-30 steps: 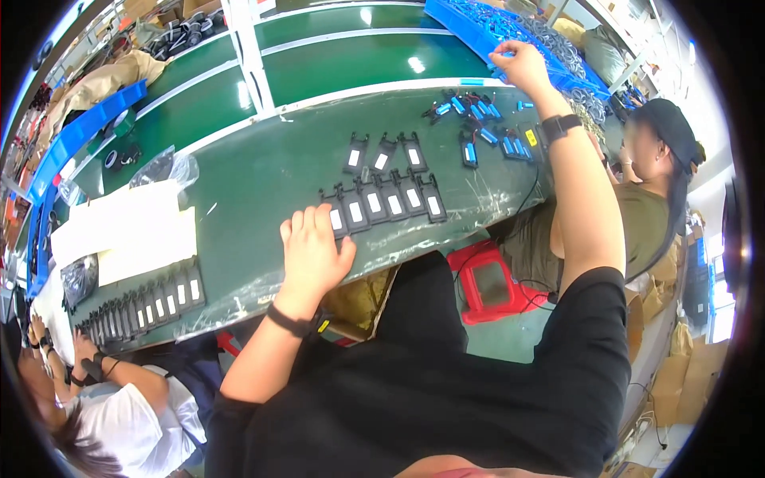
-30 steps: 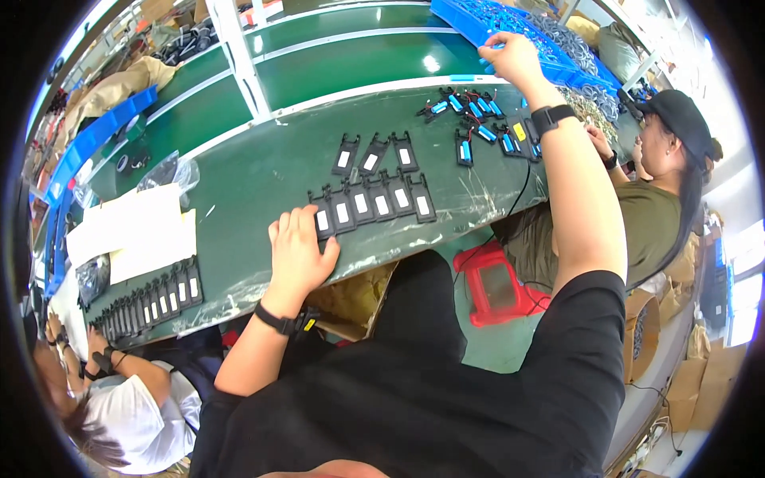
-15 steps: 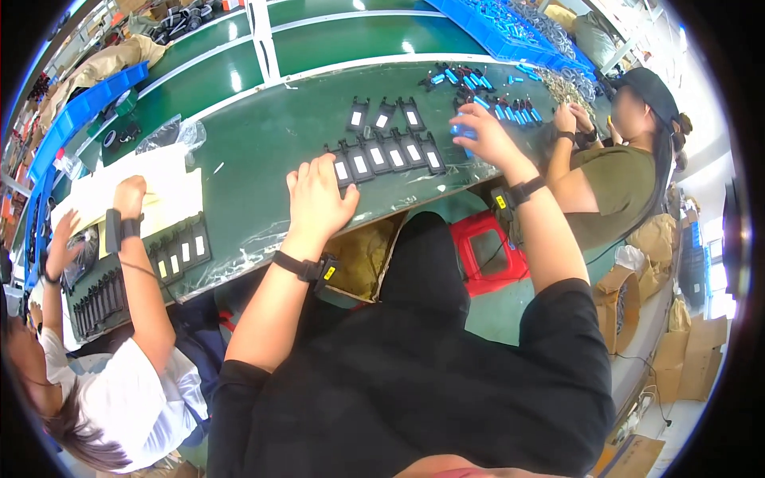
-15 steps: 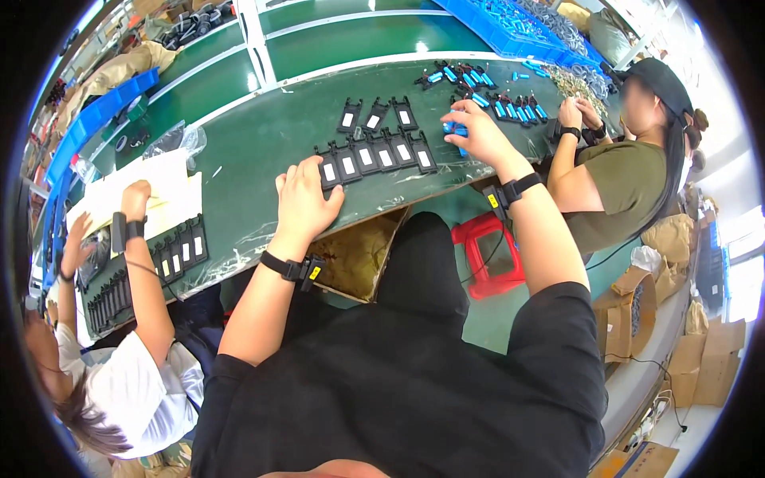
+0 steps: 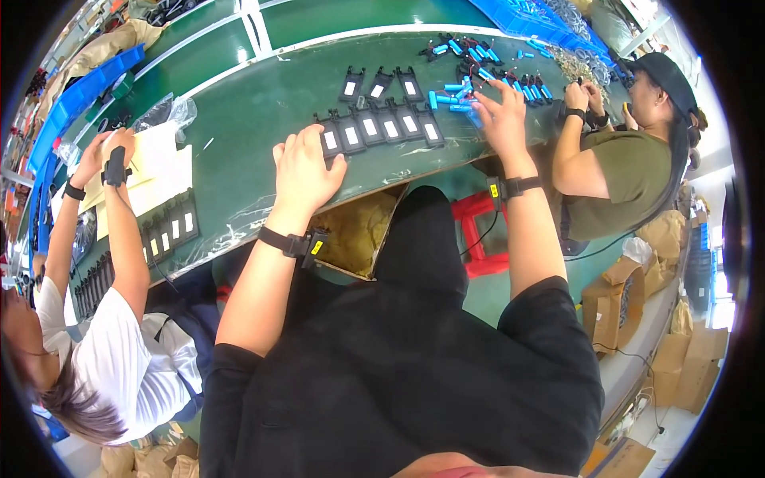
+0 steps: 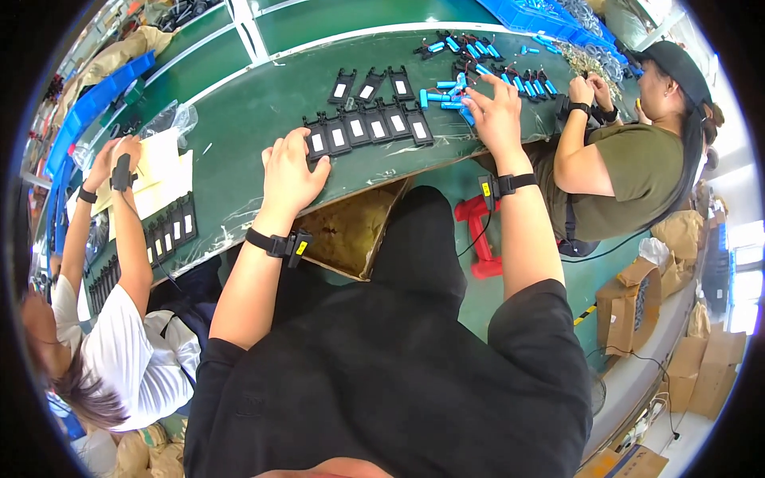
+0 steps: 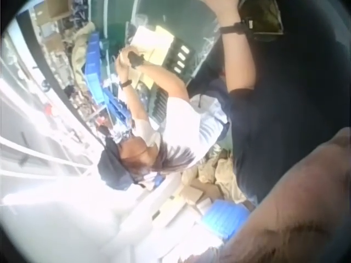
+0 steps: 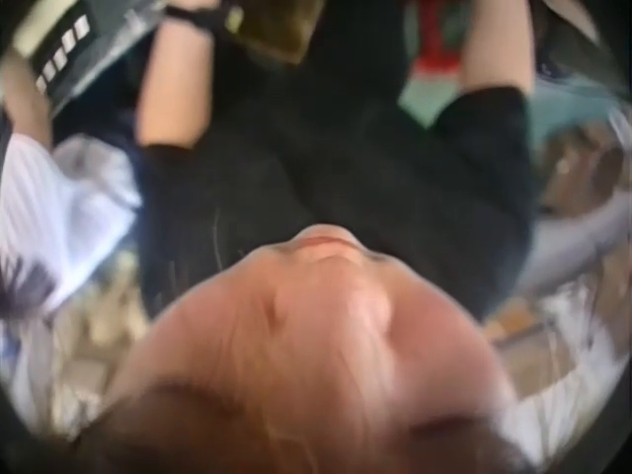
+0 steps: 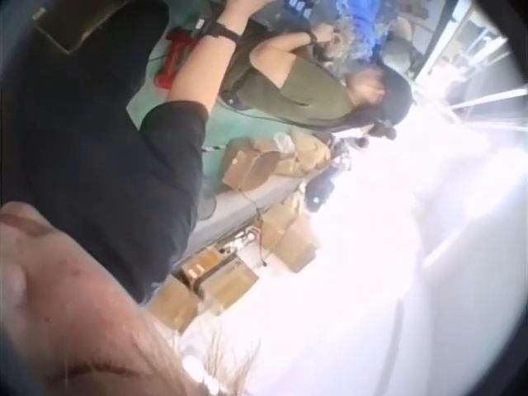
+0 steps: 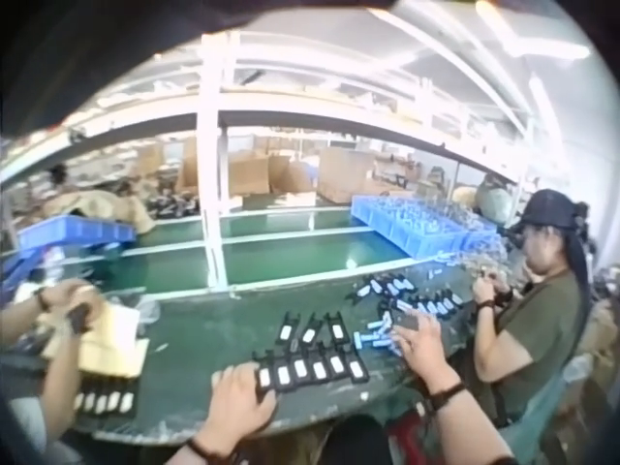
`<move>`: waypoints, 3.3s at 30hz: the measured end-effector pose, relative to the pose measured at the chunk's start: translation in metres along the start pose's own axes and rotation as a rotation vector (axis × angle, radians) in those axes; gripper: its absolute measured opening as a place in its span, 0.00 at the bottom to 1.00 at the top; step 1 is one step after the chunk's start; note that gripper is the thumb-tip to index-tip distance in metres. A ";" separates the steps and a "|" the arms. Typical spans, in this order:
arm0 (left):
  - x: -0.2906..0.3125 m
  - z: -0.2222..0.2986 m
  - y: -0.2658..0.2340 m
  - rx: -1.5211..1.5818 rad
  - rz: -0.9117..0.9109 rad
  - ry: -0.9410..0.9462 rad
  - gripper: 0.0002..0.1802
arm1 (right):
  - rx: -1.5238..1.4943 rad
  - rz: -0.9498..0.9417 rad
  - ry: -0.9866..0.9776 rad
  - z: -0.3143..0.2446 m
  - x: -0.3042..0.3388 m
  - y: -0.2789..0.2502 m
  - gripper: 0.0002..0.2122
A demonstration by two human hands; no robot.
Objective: Assembling electronic components by inserting blue batteries into black plastic cases and finishing with a handheld pressing tool.
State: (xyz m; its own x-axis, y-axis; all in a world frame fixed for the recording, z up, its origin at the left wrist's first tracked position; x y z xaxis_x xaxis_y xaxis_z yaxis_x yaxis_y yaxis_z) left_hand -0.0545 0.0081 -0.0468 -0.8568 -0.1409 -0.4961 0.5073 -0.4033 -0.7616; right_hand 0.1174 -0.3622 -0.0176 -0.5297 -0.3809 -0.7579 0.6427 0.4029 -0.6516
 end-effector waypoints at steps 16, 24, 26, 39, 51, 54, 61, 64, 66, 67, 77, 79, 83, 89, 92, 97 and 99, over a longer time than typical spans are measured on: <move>0.001 0.001 -0.003 0.023 -0.012 -0.031 0.32 | -1.043 -0.191 0.553 0.041 -0.025 -0.005 0.18; 0.003 0.036 -0.028 0.202 0.338 0.218 0.11 | -1.507 -0.312 0.427 -0.030 -0.041 -0.048 0.19; 0.007 0.063 -0.026 0.554 0.227 0.140 0.15 | -1.573 -0.333 0.384 -0.068 -0.046 -0.061 0.19; 0.038 0.098 -0.008 1.234 -0.333 -0.341 0.09 | -1.439 -0.294 0.511 -0.183 0.000 -0.081 0.20; 0.001 0.054 -0.084 0.689 0.090 0.009 0.31 | -1.271 -0.170 0.452 -0.192 -0.079 -0.078 0.08; -0.001 -0.004 -0.066 0.245 0.426 0.058 0.23 | -1.285 -0.055 0.439 -0.166 -0.162 -0.098 0.05; 0.000 -0.036 -0.034 0.271 0.267 -0.095 0.11 | -0.871 0.119 0.209 -0.128 -0.464 -0.143 0.16; 0.007 -0.029 -0.031 0.066 0.189 -0.032 0.09 | -1.027 0.267 0.257 -0.132 -0.572 -0.140 0.20; 0.001 -0.028 -0.023 0.100 0.168 -0.027 0.09 | -0.083 0.469 0.106 -0.117 -0.580 -0.134 0.22; 0.003 -0.029 -0.025 0.118 0.194 -0.029 0.09 | -0.092 0.459 0.098 -0.126 -0.573 -0.126 0.22; -0.004 -0.028 -0.026 0.058 0.129 -0.035 0.08 | -0.486 0.296 -0.149 -0.105 -0.228 -0.088 0.14; -0.009 -0.028 -0.022 0.053 0.122 -0.002 0.07 | -0.438 0.278 -0.002 -0.045 -0.169 -0.071 0.12; -0.005 -0.037 -0.020 0.101 0.159 0.013 0.05 | -0.489 0.067 0.488 0.058 -0.074 -0.003 0.09; 0.001 -0.029 -0.022 0.213 0.129 0.010 0.04 | -0.185 -0.417 0.317 0.034 0.001 0.020 0.15; 0.005 -0.025 -0.028 0.220 0.114 -0.030 0.04 | -0.162 -0.382 0.347 0.027 0.018 0.021 0.18; 0.008 -0.024 -0.029 0.180 0.139 0.008 0.04 | -0.194 -0.219 0.491 0.026 0.032 0.019 0.23; 0.010 -0.026 -0.028 0.182 0.144 0.012 0.04 | -0.282 -0.217 0.495 0.022 0.034 0.013 0.23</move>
State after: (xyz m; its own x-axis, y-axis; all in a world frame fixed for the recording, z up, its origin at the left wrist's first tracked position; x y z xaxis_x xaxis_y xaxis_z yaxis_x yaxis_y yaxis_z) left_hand -0.0749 0.0415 -0.0411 -0.7747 -0.1987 -0.6002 0.5985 -0.5365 -0.5949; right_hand 0.1199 -0.3885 -0.0508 -0.8700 -0.0741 -0.4874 0.3558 0.5901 -0.7247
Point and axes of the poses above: each hand's wrist, its own x-axis away from the middle knuckle, its own y-axis out of the palm, z = x × y, the point moved 4 cm from there along -x, towards the middle knuckle, and after that the axes turned 5 degrees about z, right-handed, at the moved point
